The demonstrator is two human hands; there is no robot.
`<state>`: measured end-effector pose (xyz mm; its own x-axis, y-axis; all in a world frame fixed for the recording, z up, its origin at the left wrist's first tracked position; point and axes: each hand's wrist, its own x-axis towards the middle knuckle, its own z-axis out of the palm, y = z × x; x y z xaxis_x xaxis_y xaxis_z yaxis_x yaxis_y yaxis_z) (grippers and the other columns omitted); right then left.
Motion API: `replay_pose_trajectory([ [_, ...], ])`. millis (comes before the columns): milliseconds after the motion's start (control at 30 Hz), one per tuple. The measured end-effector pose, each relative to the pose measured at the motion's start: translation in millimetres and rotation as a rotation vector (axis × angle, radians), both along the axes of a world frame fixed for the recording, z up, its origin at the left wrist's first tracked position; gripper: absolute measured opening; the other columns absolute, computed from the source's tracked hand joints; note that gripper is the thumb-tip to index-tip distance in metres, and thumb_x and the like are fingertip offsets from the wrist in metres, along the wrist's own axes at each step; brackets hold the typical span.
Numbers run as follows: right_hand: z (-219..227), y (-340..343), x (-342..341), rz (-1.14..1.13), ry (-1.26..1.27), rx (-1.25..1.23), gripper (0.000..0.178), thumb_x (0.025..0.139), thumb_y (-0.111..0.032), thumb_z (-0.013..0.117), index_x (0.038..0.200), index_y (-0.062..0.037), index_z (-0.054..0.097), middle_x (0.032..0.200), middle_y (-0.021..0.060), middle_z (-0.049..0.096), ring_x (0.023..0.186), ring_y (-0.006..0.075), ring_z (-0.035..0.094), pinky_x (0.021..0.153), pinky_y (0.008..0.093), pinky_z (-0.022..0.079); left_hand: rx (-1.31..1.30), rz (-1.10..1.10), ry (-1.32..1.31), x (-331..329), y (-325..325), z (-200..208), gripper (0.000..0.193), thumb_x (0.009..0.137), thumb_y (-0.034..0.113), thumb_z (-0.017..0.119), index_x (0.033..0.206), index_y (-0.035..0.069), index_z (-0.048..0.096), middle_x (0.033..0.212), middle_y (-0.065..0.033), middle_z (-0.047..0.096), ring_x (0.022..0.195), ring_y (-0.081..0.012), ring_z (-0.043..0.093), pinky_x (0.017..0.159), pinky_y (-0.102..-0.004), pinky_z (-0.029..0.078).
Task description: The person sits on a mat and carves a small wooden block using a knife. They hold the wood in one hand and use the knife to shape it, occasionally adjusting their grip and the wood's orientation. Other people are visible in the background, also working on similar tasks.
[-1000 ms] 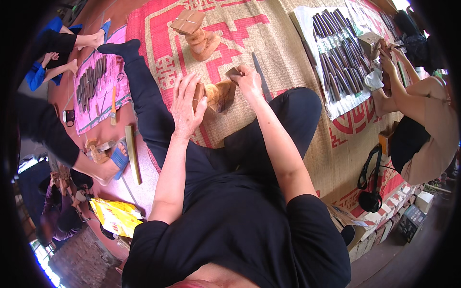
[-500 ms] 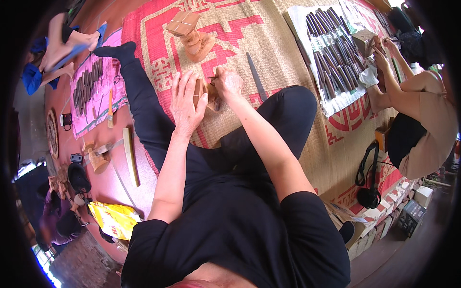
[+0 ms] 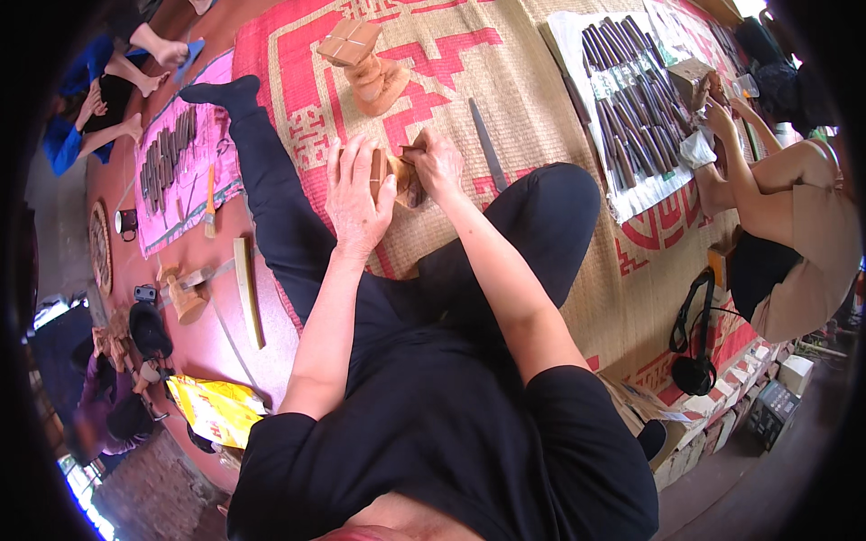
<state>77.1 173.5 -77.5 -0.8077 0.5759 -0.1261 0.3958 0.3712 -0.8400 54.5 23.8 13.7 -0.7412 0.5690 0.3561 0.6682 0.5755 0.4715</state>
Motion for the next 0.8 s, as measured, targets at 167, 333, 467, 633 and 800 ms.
replay_pose_trajectory([
  [167, -17.4, 12.4, -15.7, -0.098, -0.156, 0.143, 0.03, 0.073, -0.03, 0.077, 0.087, -0.0059, 0.068, 0.084, 0.0166, 0.071, 0.083, 0.0314, 0.069, 0.076, 0.0418, 0.051, -0.066, -0.03, 0.023, 3.4, 14.0, 3.2, 0.054, 0.08, 0.018, 0.065, 0.131, 0.007, 0.051, 0.139, -0.0129, 0.047, 0.136, -0.0404, 0.036, 0.113, -0.0478, 0.033],
  [333, -29.1, 21.0, -11.5, -0.115, -0.032, -0.171, 0.027, 0.072, -0.029, 0.08, 0.084, -0.0077, 0.069, 0.083, 0.0159, 0.071, 0.082, 0.0325, 0.069, 0.073, 0.0425, 0.052, -0.033, 0.0, 0.022, 3.6, 4.2, 1.3, 0.053, 0.08, 0.018, 0.065, 0.131, 0.007, 0.051, 0.138, -0.013, 0.047, 0.136, -0.0397, 0.036, 0.113, -0.0478, 0.032],
  [467, -15.2, -3.7, -5.4, -0.066, -0.007, -0.125, 0.031, 0.073, -0.03, 0.079, 0.09, -0.0076, 0.065, 0.087, 0.0168, 0.07, 0.086, 0.0342, 0.067, 0.075, 0.043, 0.051, -0.04, 0.021, 0.031, 2.4, -0.9, 2.1, 0.054, 0.08, 0.018, 0.065, 0.131, 0.006, 0.051, 0.138, -0.014, 0.047, 0.135, -0.0404, 0.036, 0.113, -0.0485, 0.032],
  [633, -27.7, -0.7, -24.5, -0.05, -0.15, 0.074, 0.035, 0.075, -0.031, 0.078, 0.094, -0.0061, 0.064, 0.092, 0.0189, 0.07, 0.09, 0.0367, 0.067, 0.079, 0.0452, 0.052, -0.042, 0.029, 0.037, 1.7, 4.7, 3.1, 0.054, 0.081, 0.018, 0.065, 0.131, 0.005, 0.05, 0.139, -0.0145, 0.046, 0.135, -0.0416, 0.035, 0.113, -0.0495, 0.032],
  [800, -38.7, 27.4, -30.2, -0.2, -0.175, -0.266, 0.032, 0.077, -0.028, 0.078, 0.094, -0.0046, 0.065, 0.093, 0.0183, 0.07, 0.087, 0.0341, 0.067, 0.077, 0.0429, 0.052, -0.007, -0.032, 0.016, 14.7, -3.1, 4.8, 0.054, 0.081, 0.019, 0.067, 0.131, 0.006, 0.049, 0.141, -0.0174, 0.041, 0.136, -0.0443, 0.032, 0.113, -0.051, 0.03],
])
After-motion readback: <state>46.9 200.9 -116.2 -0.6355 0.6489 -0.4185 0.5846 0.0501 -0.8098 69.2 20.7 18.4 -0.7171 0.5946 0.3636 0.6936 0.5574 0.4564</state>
